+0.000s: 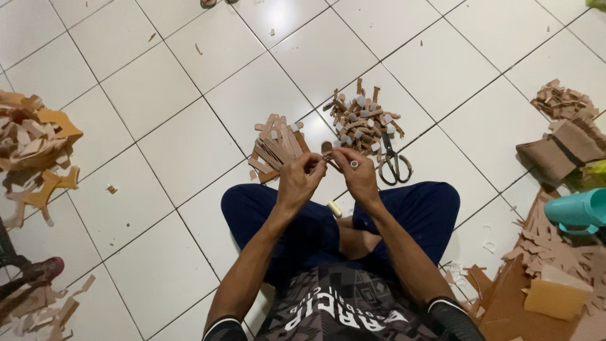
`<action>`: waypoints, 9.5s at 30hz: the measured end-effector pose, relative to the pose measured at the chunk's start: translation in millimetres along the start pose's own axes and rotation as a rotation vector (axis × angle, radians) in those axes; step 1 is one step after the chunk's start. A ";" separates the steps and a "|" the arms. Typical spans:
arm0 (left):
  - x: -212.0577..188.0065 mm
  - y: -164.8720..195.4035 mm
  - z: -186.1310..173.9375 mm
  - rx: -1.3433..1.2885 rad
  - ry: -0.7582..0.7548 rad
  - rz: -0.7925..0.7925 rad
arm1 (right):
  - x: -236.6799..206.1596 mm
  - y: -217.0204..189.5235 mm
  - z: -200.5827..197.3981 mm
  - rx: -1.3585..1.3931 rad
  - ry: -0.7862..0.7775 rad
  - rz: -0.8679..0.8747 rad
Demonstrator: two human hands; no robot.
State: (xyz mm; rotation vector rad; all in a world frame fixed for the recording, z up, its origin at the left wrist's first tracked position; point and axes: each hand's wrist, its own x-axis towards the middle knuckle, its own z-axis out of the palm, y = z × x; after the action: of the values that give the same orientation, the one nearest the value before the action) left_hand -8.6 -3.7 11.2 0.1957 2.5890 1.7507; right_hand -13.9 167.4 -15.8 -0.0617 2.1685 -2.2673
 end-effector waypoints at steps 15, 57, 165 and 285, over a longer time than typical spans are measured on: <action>2.6 -24.9 -1.2 -0.090 0.017 -0.065 | 2.6 11.7 -6.1 -0.692 -0.173 -0.476; 1.6 -70.1 20.2 -0.713 -0.009 -0.371 | 11.1 35.7 0.4 -0.194 -0.116 0.246; 30.8 17.6 -15.7 -0.581 -0.270 -0.255 | 9.5 -41.3 -12.5 -0.619 0.069 -0.725; 18.4 -4.8 13.9 -0.702 -0.039 -0.240 | 11.1 -12.0 -22.1 -0.112 -0.145 -0.027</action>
State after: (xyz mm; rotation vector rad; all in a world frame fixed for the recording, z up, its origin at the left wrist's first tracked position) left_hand -26.2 9.4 2.7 -0.0885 1.7246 2.3627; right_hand -25.3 189.6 -4.5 -0.2495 2.2297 -2.0800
